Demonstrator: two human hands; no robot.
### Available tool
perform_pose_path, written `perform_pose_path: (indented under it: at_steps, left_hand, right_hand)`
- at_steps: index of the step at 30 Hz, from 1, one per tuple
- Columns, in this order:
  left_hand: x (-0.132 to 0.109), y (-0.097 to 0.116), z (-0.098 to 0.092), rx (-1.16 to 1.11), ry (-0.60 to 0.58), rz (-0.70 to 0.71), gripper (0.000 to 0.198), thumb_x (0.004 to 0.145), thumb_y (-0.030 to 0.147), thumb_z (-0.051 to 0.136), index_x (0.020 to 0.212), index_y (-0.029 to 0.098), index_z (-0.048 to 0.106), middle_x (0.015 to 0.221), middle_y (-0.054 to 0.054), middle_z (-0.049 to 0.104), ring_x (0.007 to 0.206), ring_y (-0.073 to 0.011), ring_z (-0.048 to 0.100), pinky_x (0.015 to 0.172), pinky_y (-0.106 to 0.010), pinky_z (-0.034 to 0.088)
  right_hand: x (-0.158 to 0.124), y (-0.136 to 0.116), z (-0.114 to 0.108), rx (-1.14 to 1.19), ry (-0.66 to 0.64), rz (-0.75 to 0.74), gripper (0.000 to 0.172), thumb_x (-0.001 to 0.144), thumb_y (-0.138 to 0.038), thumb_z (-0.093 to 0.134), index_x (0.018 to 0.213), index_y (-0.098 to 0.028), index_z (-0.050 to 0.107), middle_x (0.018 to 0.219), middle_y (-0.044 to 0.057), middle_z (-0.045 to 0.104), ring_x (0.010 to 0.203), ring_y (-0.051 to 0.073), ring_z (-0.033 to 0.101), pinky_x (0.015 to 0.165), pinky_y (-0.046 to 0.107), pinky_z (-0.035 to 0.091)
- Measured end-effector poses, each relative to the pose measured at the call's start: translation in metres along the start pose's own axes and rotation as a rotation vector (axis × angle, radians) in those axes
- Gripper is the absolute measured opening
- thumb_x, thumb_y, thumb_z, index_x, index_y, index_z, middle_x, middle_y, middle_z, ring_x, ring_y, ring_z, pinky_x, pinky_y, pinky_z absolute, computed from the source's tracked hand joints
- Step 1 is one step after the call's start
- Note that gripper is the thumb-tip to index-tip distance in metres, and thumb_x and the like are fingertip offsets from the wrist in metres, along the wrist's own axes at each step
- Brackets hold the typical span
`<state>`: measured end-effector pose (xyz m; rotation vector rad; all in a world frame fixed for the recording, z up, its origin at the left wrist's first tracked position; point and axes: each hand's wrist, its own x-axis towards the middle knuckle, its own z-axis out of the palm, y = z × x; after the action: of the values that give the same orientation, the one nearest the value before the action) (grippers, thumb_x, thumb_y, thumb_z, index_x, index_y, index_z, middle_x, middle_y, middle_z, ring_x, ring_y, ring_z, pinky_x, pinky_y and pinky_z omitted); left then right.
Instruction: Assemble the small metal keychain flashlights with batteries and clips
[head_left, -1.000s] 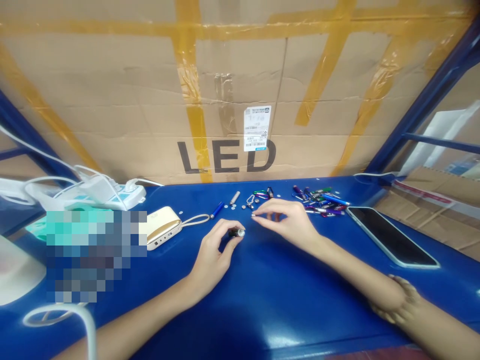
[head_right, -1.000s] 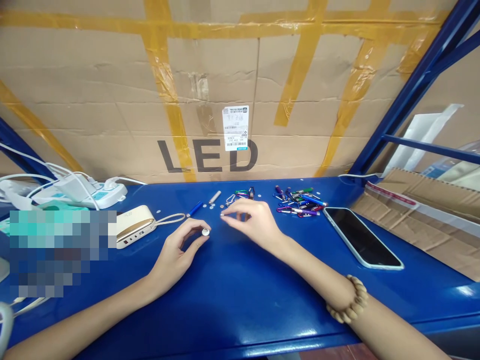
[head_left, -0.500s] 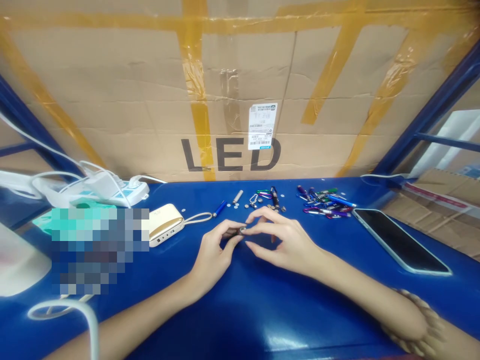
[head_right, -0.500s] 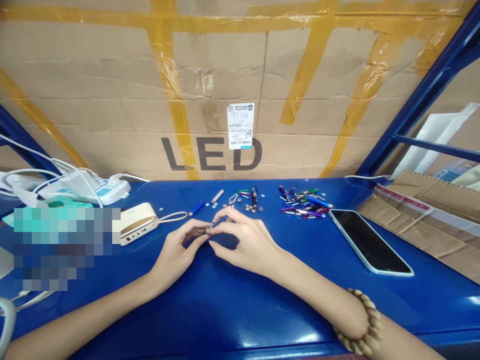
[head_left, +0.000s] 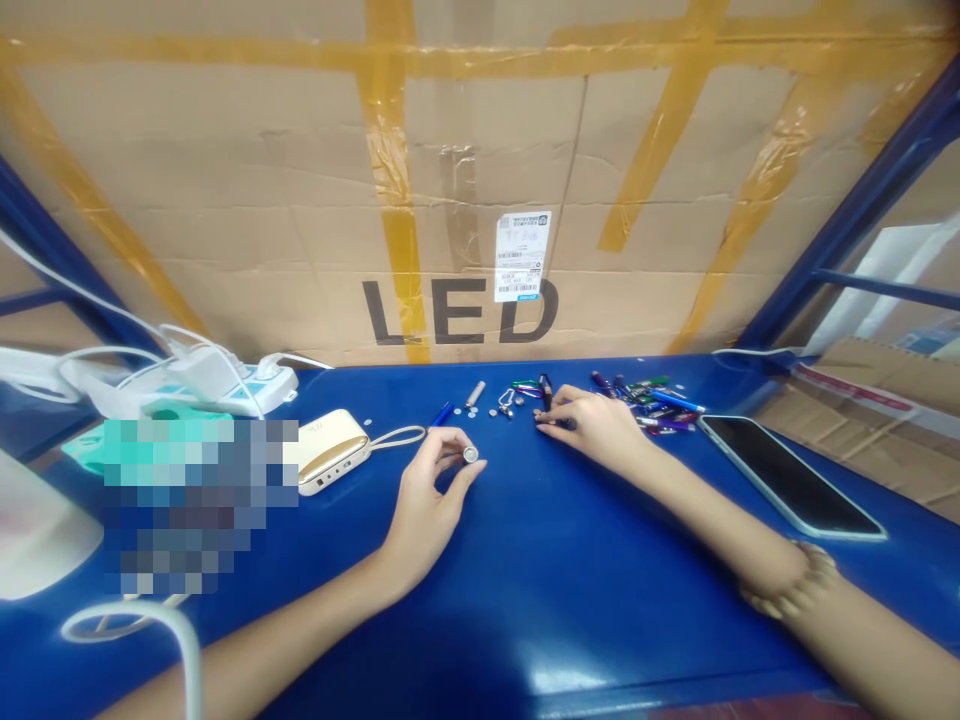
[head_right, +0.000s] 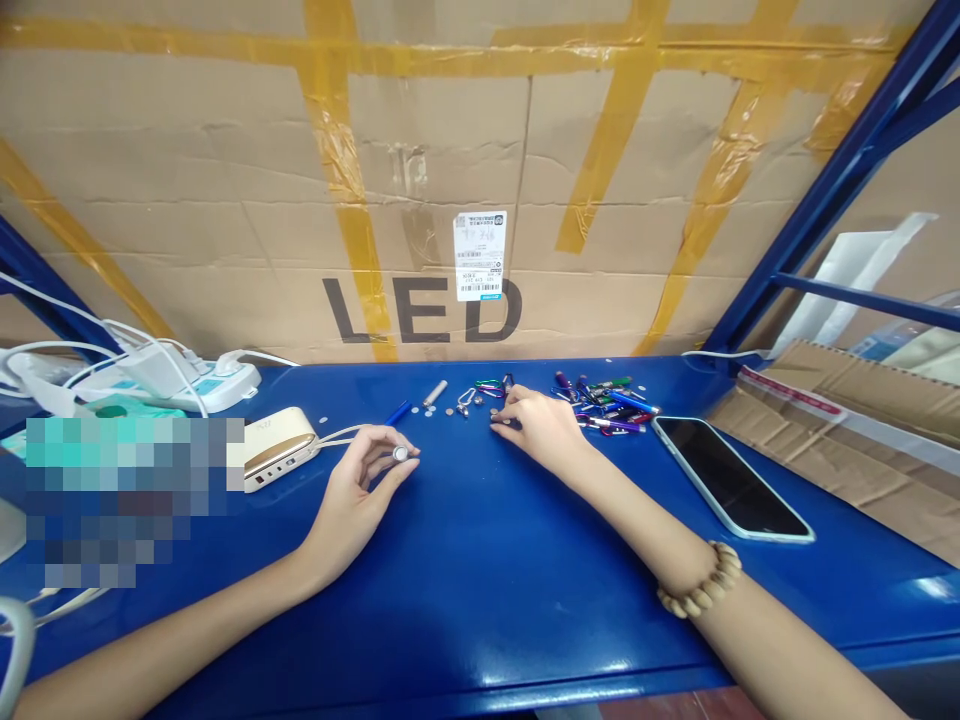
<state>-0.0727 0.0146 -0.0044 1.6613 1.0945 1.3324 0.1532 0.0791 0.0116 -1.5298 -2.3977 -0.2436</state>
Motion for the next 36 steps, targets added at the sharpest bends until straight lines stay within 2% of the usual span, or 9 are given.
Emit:
perform_pose_path:
  at_steps: [7,12,18,21,23,27,29,32,36]
  left_hand:
    - [-0.001,0.000,0.000,0.003,-0.063,0.025,0.004,0.080,0.016,0.054,0.082,0.019,0.051,0.089,-0.002,0.059,0.091,-0.0142,0.058,0.082,-0.027,0.051]
    - [-0.001,0.002,0.001,0.001,-0.088,0.038,0.004,0.080,0.015,0.054,0.081,0.018,0.052,0.087,-0.002,0.058,0.089,-0.0135,0.058,0.081,-0.025,0.051]
    - [0.000,0.003,0.001,0.027,-0.101,0.007,0.003,0.080,0.018,0.055,0.082,0.019,0.053,0.087,-0.001,0.058,0.088,-0.0128,0.057,0.081,-0.025,0.049]
    - [0.000,0.003,0.001,0.058,-0.114,0.001,0.004,0.081,0.020,0.055,0.085,0.019,0.054,0.088,-0.001,0.059,0.088,-0.0131,0.058,0.083,-0.025,0.048]
    - [0.000,0.004,0.001,0.081,-0.128,-0.001,0.007,0.082,0.021,0.054,0.088,0.019,0.055,0.090,-0.001,0.060,0.089,-0.0138,0.059,0.083,-0.026,0.047]
    - [0.001,0.002,0.002,0.103,-0.154,-0.007,0.012,0.084,0.022,0.051,0.094,0.019,0.057,0.091,-0.002,0.065,0.087,-0.0145,0.061,0.081,-0.026,0.046]
    - [0.001,0.001,0.002,0.114,-0.162,0.000,0.014,0.084,0.023,0.052,0.096,0.019,0.059,0.091,-0.002,0.067,0.086,-0.0150,0.062,0.081,-0.026,0.046]
    - [0.001,0.000,0.002,0.136,-0.166,0.023,0.016,0.084,0.024,0.052,0.098,0.019,0.061,0.095,-0.002,0.068,0.089,-0.0157,0.062,0.081,-0.025,0.047]
    - [0.001,0.000,0.001,0.153,-0.159,0.031,0.019,0.085,0.024,0.051,0.099,0.019,0.063,0.097,-0.003,0.068,0.090,-0.0155,0.062,0.081,-0.024,0.047]
  right_hand:
    - [0.003,0.001,0.005,0.099,-0.013,0.075,0.016,0.082,-0.034,0.060,0.090,-0.025,0.070,0.099,0.002,0.064,0.075,0.014,0.063,0.051,0.021,0.041]
    - [0.003,0.004,0.009,0.069,0.021,0.038,0.021,0.084,-0.035,0.057,0.096,-0.025,0.070,0.097,0.004,0.063,0.082,0.015,0.063,0.051,0.020,0.041]
    - [0.004,0.010,0.012,0.045,0.032,0.020,0.016,0.084,-0.028,0.056,0.086,-0.022,0.071,0.094,0.003,0.064,0.081,0.015,0.063,0.053,0.020,0.043]
    - [0.004,0.008,0.010,0.011,0.042,-0.045,0.016,0.085,-0.025,0.055,0.085,-0.019,0.070,0.092,0.004,0.065,0.083,0.017,0.063,0.056,0.022,0.045]
    - [0.003,0.001,0.007,0.041,0.120,-0.125,0.015,0.085,-0.025,0.056,0.083,-0.019,0.070,0.090,0.004,0.066,0.082,0.017,0.063,0.059,0.023,0.047]
    - [-0.006,-0.028,-0.006,0.269,0.503,-0.323,0.015,0.085,-0.027,0.058,0.082,-0.019,0.071,0.084,0.003,0.066,0.077,0.012,0.062,0.065,0.021,0.049]
    - [-0.012,-0.043,-0.012,0.341,0.622,-0.419,0.012,0.083,-0.025,0.060,0.083,-0.018,0.070,0.080,0.003,0.065,0.074,0.011,0.061,0.065,0.020,0.049]
    - [-0.020,-0.056,-0.018,0.312,0.641,-0.524,0.009,0.083,-0.021,0.061,0.084,-0.018,0.070,0.077,0.003,0.066,0.068,0.010,0.058,0.060,0.020,0.047]
    - [-0.022,-0.056,-0.020,0.231,0.594,-0.534,0.013,0.086,-0.020,0.056,0.087,-0.019,0.069,0.078,0.002,0.066,0.066,0.009,0.057,0.057,0.020,0.045]
